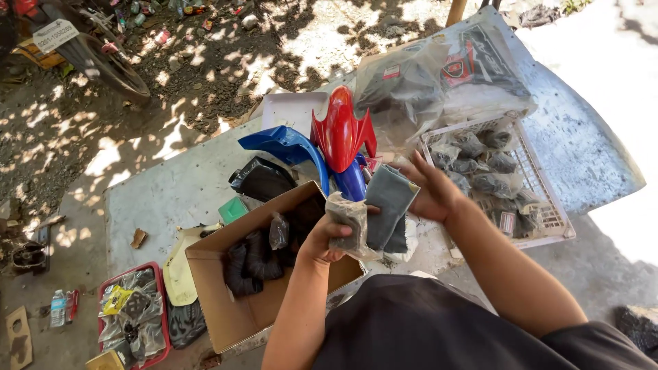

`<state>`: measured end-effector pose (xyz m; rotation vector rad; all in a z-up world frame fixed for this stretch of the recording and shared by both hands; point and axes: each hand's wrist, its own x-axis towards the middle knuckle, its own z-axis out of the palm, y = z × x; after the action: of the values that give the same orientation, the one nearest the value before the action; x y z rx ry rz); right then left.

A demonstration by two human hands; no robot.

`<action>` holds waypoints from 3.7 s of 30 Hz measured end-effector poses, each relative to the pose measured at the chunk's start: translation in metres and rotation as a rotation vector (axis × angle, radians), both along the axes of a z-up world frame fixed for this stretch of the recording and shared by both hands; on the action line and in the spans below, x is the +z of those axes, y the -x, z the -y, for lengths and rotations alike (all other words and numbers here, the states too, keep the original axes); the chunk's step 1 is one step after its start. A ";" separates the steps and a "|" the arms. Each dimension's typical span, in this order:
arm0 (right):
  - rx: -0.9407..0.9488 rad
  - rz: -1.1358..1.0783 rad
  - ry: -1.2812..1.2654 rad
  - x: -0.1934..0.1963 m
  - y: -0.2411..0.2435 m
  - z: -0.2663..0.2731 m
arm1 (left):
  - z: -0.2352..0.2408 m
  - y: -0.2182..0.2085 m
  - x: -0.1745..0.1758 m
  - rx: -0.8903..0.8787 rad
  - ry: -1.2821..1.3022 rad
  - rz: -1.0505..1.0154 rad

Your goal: The person sorts small, wrapped items from a cardboard box into a white plastic basket. They pick up items one by one, briefly inspect them, and place them into the basket. The workspace includes motorcycle parts and other boxes.

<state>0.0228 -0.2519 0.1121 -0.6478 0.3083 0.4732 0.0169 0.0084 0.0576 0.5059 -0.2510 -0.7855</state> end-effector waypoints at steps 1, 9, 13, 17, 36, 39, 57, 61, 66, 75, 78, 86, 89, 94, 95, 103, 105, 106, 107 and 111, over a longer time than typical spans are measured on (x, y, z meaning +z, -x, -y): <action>0.010 0.004 0.003 -0.009 0.001 -0.004 | 0.004 0.000 0.008 0.010 0.003 0.004; -0.078 0.074 0.216 -0.027 0.025 -0.034 | 0.011 0.023 0.033 0.305 -0.284 -0.175; -0.193 0.298 0.560 -0.002 0.022 -0.047 | 0.008 0.025 0.026 0.332 -0.298 -0.210; -0.183 1.072 1.076 -0.025 0.018 -0.037 | 0.000 0.025 0.037 0.339 -0.043 -0.457; -0.283 1.086 1.439 0.038 0.019 -0.075 | 0.026 0.015 0.060 0.469 -0.464 -0.258; -0.097 1.083 1.510 0.019 0.036 -0.104 | 0.049 0.015 0.088 0.714 -0.286 -0.420; -0.195 1.508 1.499 -0.050 0.029 -0.069 | 0.003 -0.027 -0.029 0.656 -0.034 -0.814; -0.312 1.424 1.655 -0.006 0.022 -0.077 | 0.016 -0.024 -0.017 0.698 -0.114 -0.824; -0.323 1.637 1.401 -0.007 0.042 -0.108 | -0.006 -0.050 -0.138 0.619 -0.218 -0.766; -0.557 1.560 1.354 0.018 0.028 -0.088 | 0.003 -0.008 -0.038 0.730 -0.019 -0.688; -0.492 1.704 1.280 0.026 0.047 -0.126 | -0.016 -0.012 -0.108 0.533 -0.194 -0.643; -0.371 1.038 1.226 -0.023 0.019 -0.070 | -0.008 0.005 0.017 0.692 -0.177 -0.490; -0.382 0.829 1.162 0.003 0.016 -0.088 | 0.012 0.014 0.050 0.622 -0.147 -0.394; -0.276 1.031 1.262 0.002 0.041 -0.111 | 0.006 -0.008 0.029 0.723 -0.119 -0.534; -0.236 1.083 1.236 0.010 0.044 -0.105 | 0.004 -0.011 0.023 0.721 -0.184 -0.471; -0.352 0.860 1.294 0.013 0.020 -0.085 | 0.030 -0.002 -0.028 0.840 -0.304 -0.459; -0.278 0.840 1.263 0.022 0.031 -0.107 | 0.033 -0.010 -0.045 0.907 -0.475 -0.464; -0.277 0.844 1.262 0.022 0.029 -0.107 | 0.031 -0.008 -0.036 0.909 -0.473 -0.463; -0.282 0.825 1.223 0.022 0.028 -0.108 | 0.030 -0.006 -0.028 0.912 -0.472 -0.459; -0.241 0.948 1.287 0.005 0.018 -0.104 | 0.015 0.012 0.001 0.763 -0.350 -0.546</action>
<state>0.0047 -0.1482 0.1171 -1.9567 -0.2771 -0.3787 0.0049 -0.0068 0.0581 0.6348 0.5743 -0.1885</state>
